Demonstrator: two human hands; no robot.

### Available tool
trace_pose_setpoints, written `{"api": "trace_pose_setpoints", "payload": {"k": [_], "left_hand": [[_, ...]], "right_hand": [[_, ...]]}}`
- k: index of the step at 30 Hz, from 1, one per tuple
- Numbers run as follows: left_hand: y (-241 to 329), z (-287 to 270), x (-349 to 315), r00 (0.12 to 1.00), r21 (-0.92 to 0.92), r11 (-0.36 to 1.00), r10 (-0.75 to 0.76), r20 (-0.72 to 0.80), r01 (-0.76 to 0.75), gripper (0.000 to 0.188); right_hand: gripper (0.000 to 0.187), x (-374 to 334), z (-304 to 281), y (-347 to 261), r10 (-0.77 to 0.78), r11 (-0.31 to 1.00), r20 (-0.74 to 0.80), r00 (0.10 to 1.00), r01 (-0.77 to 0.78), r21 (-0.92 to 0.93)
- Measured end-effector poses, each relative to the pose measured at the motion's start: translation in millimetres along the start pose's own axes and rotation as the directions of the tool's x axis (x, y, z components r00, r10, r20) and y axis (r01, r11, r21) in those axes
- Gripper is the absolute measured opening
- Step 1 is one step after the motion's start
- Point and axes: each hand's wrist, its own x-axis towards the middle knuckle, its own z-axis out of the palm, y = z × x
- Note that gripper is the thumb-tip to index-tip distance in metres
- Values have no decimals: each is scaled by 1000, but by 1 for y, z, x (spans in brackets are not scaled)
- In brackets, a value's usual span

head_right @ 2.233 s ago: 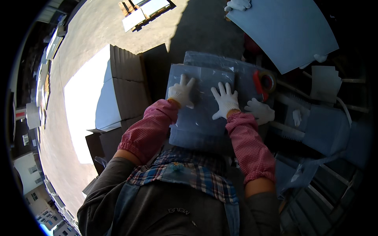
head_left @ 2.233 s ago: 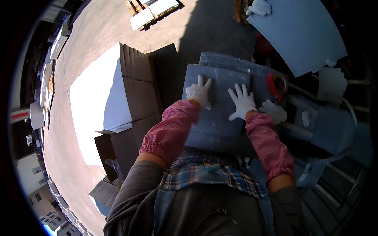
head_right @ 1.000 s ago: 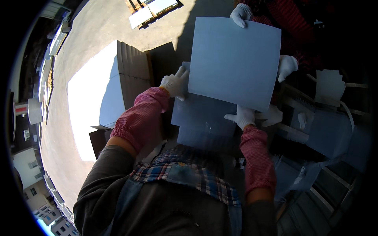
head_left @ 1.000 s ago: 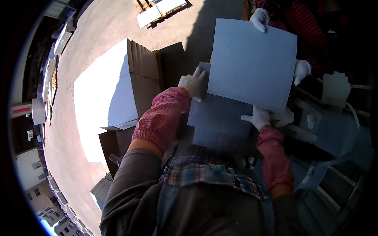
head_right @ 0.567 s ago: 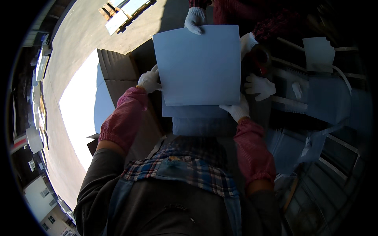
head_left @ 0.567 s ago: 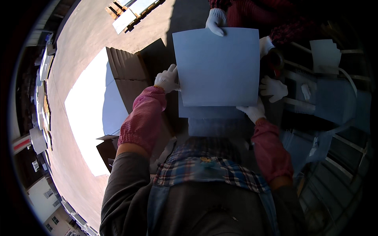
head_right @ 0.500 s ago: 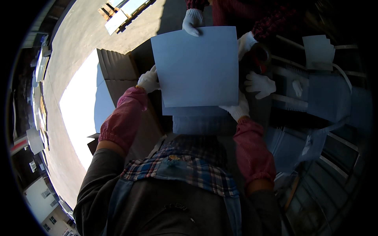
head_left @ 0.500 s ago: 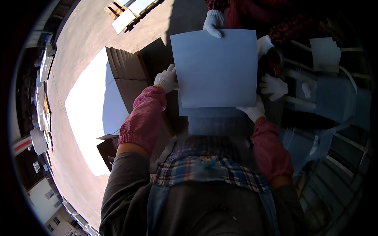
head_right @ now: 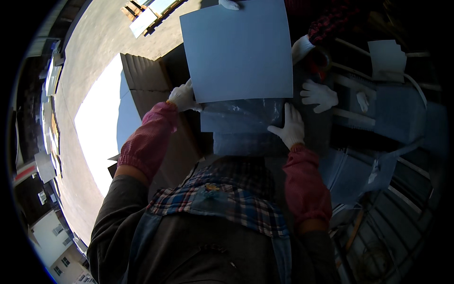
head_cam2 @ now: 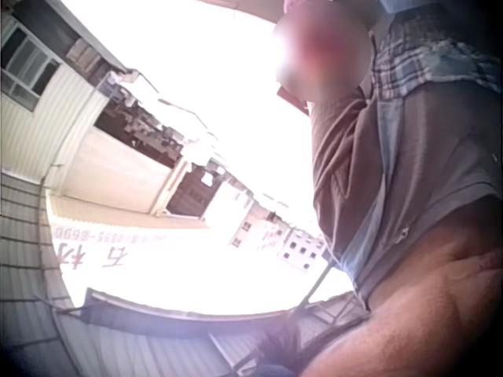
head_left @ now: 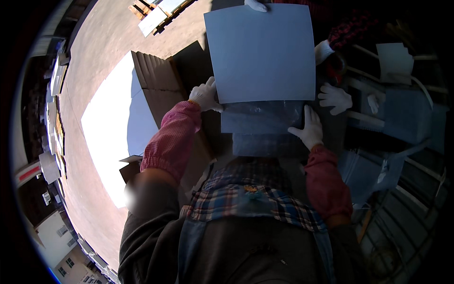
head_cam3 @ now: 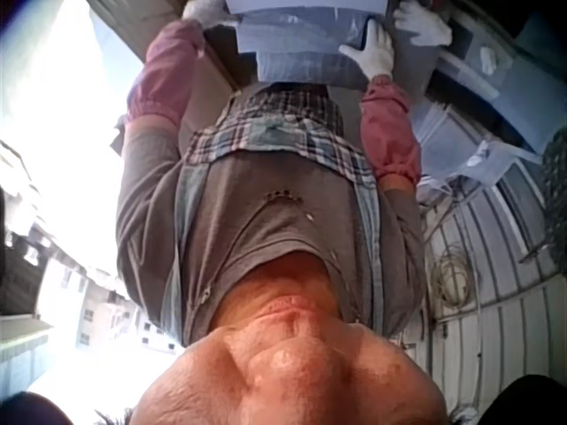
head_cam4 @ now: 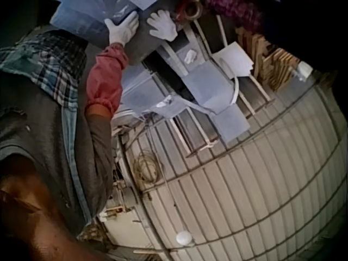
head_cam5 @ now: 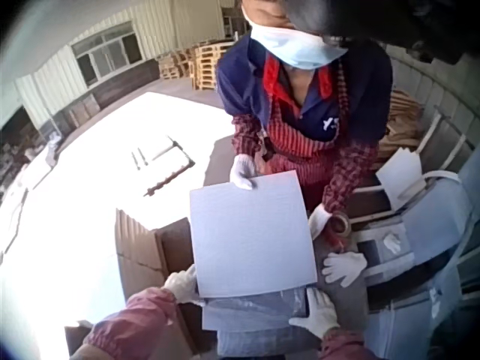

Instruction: The person wraps gray rectangular tiles in plastic film and places them into a cardboard box. A coworker assists by taping the box closed and stacking the finished packages on a wooden pallet.

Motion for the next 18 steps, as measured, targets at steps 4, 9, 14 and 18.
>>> {"api": "trace_pose_setpoints", "payload": {"k": [4,9,14,18], "left_hand": [[-2,1,-4,994,8,999,47,-95,-47,120],[0,-3,-3,999,42,999,23,-49,-21,134],[6,-4,-6,998,98,995,-5,-64,11,132],[5,-1,-10,997,85,996,-33,-66,38,129]], "right_hand": [[96,3,-26,-28,-158,943,32,987,160,-292],[55,23,-36,-77,-505,739,147,851,514,-435],[50,22,-21,-95,-587,695,322,743,666,-271],[49,4,-12,-97,-707,609,361,608,783,-125]]}}
